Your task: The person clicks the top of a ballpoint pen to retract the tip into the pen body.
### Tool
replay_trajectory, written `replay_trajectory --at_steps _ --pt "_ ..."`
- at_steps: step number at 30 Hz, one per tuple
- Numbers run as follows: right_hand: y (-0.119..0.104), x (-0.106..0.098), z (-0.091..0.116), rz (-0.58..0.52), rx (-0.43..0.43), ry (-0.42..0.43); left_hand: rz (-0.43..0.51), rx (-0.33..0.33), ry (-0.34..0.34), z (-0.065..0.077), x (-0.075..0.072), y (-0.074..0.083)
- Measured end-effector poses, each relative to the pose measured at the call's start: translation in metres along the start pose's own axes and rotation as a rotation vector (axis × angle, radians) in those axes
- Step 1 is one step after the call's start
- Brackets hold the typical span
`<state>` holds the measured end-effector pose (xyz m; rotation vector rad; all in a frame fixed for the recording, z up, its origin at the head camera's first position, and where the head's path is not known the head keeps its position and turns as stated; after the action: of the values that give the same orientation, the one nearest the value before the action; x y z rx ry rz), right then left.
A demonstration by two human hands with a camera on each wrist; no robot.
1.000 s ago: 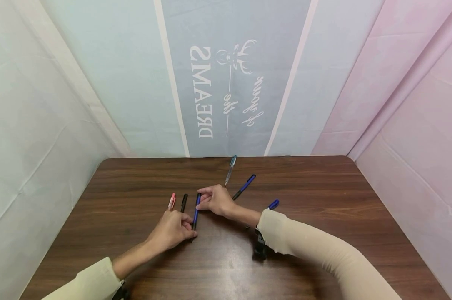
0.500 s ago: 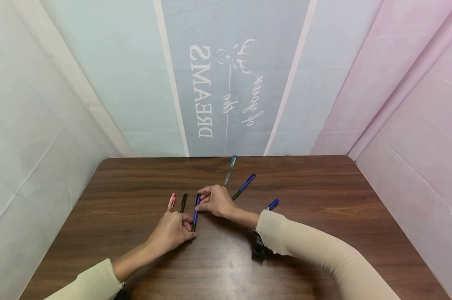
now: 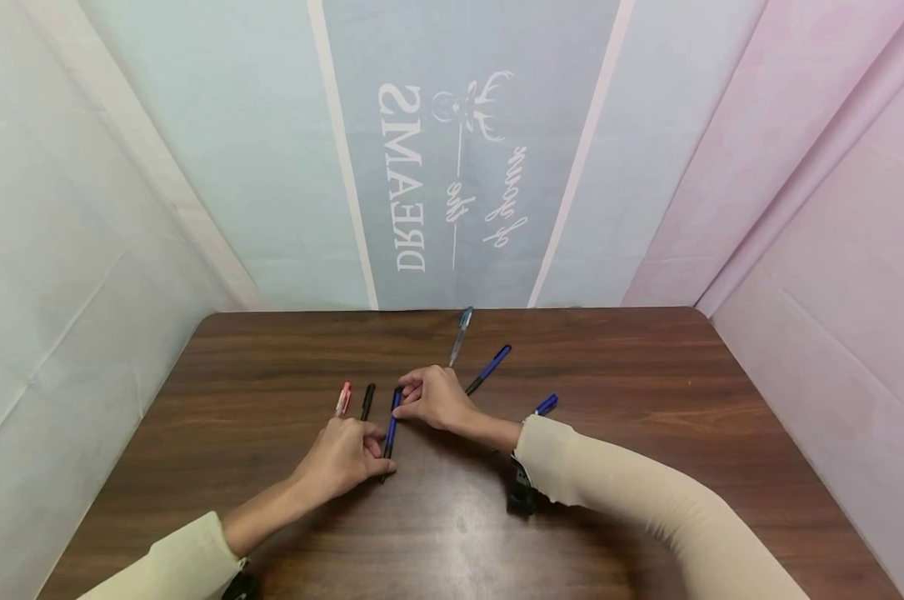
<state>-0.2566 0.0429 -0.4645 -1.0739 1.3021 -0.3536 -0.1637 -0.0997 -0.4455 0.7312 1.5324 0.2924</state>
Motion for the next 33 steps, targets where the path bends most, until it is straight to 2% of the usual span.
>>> replay_trajectory --at_steps 5,13,17,23,33 --pt "0.001 -0.005 0.0 -0.02 0.002 -0.005 0.005 0.009 -0.005 -0.002 -0.003 0.0" --pt "0.005 -0.016 0.0 -0.054 0.014 0.004 0.018 0.045 0.031 -0.011 -0.015 0.002" --pt "0.006 -0.024 0.001 -0.063 0.015 0.009 0.061 0.03 0.031 -0.019 -0.02 0.003" --pt "0.006 -0.039 0.003 -0.092 -0.031 0.016 0.115 0.001 0.021 -0.031 -0.02 0.002" --pt "0.01 -0.063 0.003 -0.033 -0.073 0.045 0.151 0.005 -0.001 -0.055 -0.02 0.004"
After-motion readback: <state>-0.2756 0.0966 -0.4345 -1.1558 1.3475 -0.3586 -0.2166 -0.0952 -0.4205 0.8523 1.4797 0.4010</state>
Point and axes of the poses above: each hand's wrist, its own z-axis away from the middle knuckle, its own x-axis out of the palm, y = z × x, the point moved 6 cm from there along -z, towards the middle knuckle, and after that the axes turned 5 degrees about y, right-handed, at the moved point
